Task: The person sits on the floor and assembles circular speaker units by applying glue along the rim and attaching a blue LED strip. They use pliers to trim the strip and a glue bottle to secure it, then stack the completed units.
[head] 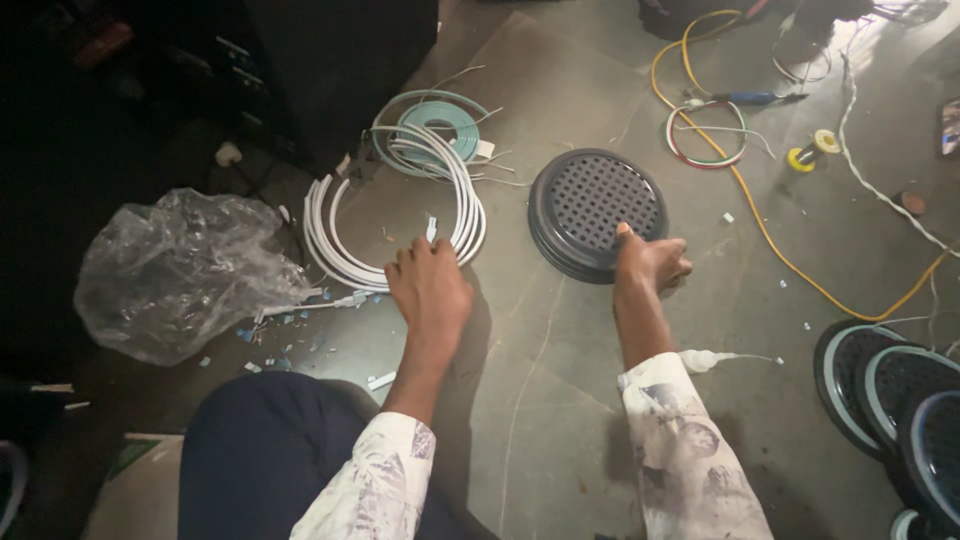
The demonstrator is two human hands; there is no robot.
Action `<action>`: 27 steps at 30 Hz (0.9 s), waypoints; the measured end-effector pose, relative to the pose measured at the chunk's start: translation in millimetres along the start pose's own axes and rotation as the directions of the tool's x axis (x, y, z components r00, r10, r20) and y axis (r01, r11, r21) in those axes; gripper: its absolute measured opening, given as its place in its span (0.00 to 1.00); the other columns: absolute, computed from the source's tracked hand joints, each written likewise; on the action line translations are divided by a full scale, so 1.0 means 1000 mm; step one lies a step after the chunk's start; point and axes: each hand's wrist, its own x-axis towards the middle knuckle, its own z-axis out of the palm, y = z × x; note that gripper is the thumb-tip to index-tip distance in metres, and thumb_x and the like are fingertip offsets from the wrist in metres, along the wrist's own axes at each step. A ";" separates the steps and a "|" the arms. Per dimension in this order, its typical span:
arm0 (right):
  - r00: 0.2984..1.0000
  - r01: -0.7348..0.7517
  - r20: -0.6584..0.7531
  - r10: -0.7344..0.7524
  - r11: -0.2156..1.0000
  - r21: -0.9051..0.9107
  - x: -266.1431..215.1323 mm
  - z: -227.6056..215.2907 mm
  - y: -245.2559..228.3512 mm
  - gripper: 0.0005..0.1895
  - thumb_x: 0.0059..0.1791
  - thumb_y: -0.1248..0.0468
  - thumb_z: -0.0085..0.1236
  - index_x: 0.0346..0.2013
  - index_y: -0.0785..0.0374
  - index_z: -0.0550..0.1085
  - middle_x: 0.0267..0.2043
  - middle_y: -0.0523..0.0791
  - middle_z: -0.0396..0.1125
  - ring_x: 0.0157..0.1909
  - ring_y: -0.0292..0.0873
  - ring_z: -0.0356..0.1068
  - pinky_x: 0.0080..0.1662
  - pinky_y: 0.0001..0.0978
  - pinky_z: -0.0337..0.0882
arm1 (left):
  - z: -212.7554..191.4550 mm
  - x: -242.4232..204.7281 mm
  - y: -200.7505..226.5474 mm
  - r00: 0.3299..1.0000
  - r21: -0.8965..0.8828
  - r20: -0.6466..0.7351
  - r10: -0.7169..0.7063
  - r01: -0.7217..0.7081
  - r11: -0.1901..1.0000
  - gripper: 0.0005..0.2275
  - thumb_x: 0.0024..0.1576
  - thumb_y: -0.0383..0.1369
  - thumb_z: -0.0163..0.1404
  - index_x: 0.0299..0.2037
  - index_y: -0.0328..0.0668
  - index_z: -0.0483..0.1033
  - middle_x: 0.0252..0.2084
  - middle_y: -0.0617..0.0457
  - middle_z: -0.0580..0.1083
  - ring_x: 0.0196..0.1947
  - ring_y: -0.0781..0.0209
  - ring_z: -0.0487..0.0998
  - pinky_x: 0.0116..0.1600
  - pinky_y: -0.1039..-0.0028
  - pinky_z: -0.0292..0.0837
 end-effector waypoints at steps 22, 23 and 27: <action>0.768 -0.346 0.629 -0.120 0.749 0.565 -0.139 -0.169 0.186 0.25 0.44 0.64 0.62 0.52 0.56 0.64 0.38 0.49 0.71 0.36 0.42 0.73 0.38 0.35 0.73 | -0.085 -0.045 0.042 0.858 -0.275 -0.483 0.177 -0.341 0.899 0.07 0.62 0.27 0.51 0.48 0.38 0.70 0.37 0.45 0.74 0.35 0.43 0.77 0.43 0.56 0.66; 0.784 -0.215 0.592 -0.186 0.814 0.540 -0.135 -0.168 0.198 0.20 0.47 0.62 0.62 0.51 0.60 0.66 0.37 0.48 0.69 0.36 0.40 0.69 0.38 0.35 0.69 | -0.088 -0.055 0.052 0.876 -0.290 -0.425 0.230 -0.372 0.882 0.09 0.58 0.29 0.52 0.46 0.38 0.70 0.35 0.45 0.74 0.33 0.44 0.77 0.40 0.56 0.68; 0.793 0.328 0.465 -0.394 0.919 0.219 -0.113 -0.166 0.215 0.14 0.52 0.56 0.60 0.44 0.64 0.73 0.33 0.48 0.70 0.33 0.40 0.67 0.38 0.34 0.67 | -0.090 -0.122 0.082 0.939 -0.390 -0.106 0.327 -0.342 0.855 0.09 0.57 0.30 0.51 0.45 0.38 0.69 0.33 0.45 0.76 0.29 0.43 0.80 0.32 0.55 0.74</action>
